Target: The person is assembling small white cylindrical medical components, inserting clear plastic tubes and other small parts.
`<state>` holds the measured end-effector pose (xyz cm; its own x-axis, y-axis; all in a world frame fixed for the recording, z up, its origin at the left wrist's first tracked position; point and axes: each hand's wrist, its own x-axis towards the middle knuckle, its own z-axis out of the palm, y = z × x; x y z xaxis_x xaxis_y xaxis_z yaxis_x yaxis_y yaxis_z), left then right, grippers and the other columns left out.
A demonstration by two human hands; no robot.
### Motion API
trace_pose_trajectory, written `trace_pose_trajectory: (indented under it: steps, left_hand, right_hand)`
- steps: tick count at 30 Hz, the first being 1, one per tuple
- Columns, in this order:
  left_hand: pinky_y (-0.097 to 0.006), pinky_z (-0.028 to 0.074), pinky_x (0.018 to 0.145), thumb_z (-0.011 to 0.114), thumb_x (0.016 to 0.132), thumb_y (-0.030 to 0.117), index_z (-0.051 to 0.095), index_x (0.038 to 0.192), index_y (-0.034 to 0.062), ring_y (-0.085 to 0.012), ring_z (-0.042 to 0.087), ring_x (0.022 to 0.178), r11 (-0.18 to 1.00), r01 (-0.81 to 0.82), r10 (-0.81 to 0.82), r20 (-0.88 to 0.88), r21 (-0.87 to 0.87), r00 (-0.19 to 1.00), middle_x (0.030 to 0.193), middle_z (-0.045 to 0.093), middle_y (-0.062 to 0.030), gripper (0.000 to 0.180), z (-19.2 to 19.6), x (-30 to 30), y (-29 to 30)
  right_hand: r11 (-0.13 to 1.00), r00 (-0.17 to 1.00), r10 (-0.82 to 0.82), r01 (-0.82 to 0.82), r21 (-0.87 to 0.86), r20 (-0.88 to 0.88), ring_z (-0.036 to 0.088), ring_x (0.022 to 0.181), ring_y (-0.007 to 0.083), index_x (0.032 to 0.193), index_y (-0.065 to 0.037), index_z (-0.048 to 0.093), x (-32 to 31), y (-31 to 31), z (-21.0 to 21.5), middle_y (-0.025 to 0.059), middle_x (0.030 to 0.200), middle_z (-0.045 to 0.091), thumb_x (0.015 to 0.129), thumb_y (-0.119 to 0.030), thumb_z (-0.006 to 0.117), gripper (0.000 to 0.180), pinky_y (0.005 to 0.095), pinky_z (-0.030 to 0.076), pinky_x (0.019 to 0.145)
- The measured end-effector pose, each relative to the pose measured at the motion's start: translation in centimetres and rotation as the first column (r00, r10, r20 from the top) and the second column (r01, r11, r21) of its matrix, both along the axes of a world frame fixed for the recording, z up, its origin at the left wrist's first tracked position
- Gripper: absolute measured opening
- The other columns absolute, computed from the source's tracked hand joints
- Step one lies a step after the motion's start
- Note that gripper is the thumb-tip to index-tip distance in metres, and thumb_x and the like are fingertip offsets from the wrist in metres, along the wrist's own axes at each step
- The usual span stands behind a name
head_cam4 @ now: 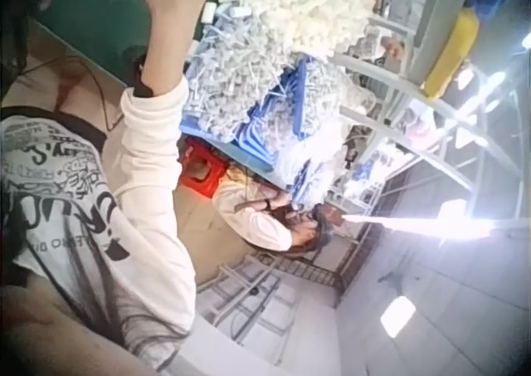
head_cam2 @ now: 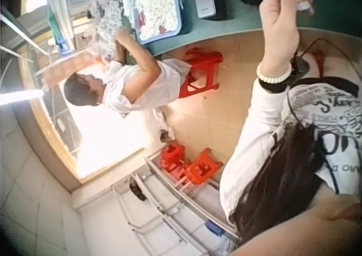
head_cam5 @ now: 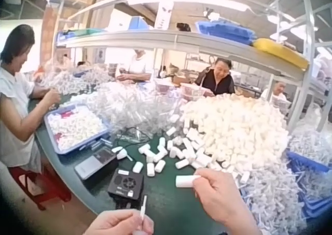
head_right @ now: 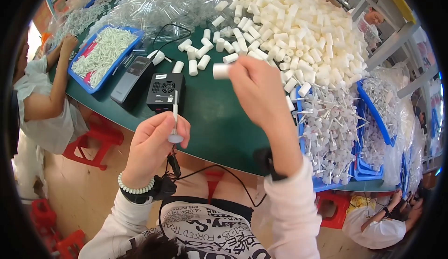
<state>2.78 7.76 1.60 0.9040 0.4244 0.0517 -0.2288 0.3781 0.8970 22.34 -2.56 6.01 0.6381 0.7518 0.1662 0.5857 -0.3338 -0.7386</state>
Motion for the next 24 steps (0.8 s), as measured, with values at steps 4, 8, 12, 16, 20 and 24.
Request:
trace_pose_trajectory:
  steps: [4, 8, 12, 16, 20, 24]
  left_hand:
    - [-0.020, 0.041, 0.061, 0.043, 0.097, 0.016, 0.055, 0.086, 0.0009, -0.0060, 0.048, 0.068, 0.971, 0.219, -0.211, -0.089, 0.094, 0.973, 0.080, 0.056, -0.0005, 0.023, 1.4, -0.2, -1.6]
    - [-0.019, 0.037, 0.054, 0.042, 0.094, 0.009, 0.057, 0.085, -0.0004, -0.0066, 0.048, 0.061, 0.894, 0.291, -0.226, -0.219, 0.342, 0.949, 0.078, 0.056, -0.0031, 0.020, 1.6, -0.2, -3.0]
    - [-0.021, 0.037, 0.054, 0.049, 0.088, 0.003, 0.061, 0.086, -0.0006, -0.0100, 0.048, 0.060, 0.734, 0.185, -0.169, -0.088, 0.653, 0.982, 0.076, 0.056, -0.0053, 0.013, 0.5, -0.1, -4.0]
    - [-0.023, 0.038, 0.054, 0.053, 0.085, 0.000, 0.063, 0.087, -0.0008, -0.0131, 0.050, 0.061, 0.634, 0.209, -0.128, -0.166, 0.745, 0.978, 0.076, 0.055, -0.0068, 0.010, 1.1, 0.0, -4.6]
    - [-0.026, 0.041, 0.052, 0.059, 0.082, 0.003, 0.063, 0.090, 0.0013, -0.0165, 0.052, 0.060, 0.542, 0.058, -0.028, -0.051, 0.838, 0.998, 0.078, 0.054, -0.0072, 0.008, 0.6, 0.1, -5.2]
    - [-0.028, 0.041, 0.051, 0.065, 0.079, 0.007, 0.063, 0.089, 0.0056, -0.0173, 0.051, 0.058, 0.360, -0.021, 0.050, 0.003, 0.933, 0.999, 0.078, 0.052, -0.0055, 0.011, 0.5, 0.1, -5.6]
  right_hand:
    - [0.963, 0.909, 0.216, -0.139, 0.230, -0.357, 0.046, 0.058, 0.0042, 0.080, -0.001, 0.055, -5.1, -7.4, 0.8, -0.0005, 0.066, 0.053, 0.084, -0.013, 0.049, 0.014, 0.0195, 0.037, 0.051]
    - [0.941, 0.885, 0.262, -0.146, 0.305, -0.384, 0.046, 0.057, 0.0050, 0.086, 0.001, 0.056, -6.2, -9.7, -0.7, 0.0007, 0.068, 0.054, 0.084, -0.011, 0.050, 0.013, 0.0197, 0.036, 0.051]
    - [0.956, 0.874, 0.279, -0.213, 0.200, -0.398, 0.042, 0.056, 0.0054, 0.081, 0.001, 0.055, -5.3, -11.2, -1.0, 0.0016, 0.064, 0.051, 0.086, -0.016, 0.048, 0.018, 0.0207, 0.033, 0.049]
    - [0.940, 0.871, 0.328, -0.264, 0.214, -0.366, 0.038, 0.054, 0.0050, 0.077, 0.000, 0.053, -5.1, -12.5, -1.3, 0.0005, 0.060, 0.047, 0.087, -0.021, 0.045, 0.024, 0.0215, 0.028, 0.047]
    - [0.968, 0.777, 0.237, -0.138, 0.209, -0.583, 0.034, 0.054, 0.0059, 0.072, -0.001, 0.050, -5.5, -12.9, -1.4, -0.0011, 0.059, 0.042, 0.087, -0.024, 0.042, 0.028, 0.0228, 0.026, 0.047]
    - [0.971, 0.762, 0.239, -0.170, 0.171, -0.601, 0.034, 0.056, 0.0061, 0.070, -0.002, 0.048, -5.1, -13.7, -1.7, -0.0018, 0.060, 0.041, 0.088, -0.025, 0.042, 0.030, 0.0230, 0.026, 0.050]
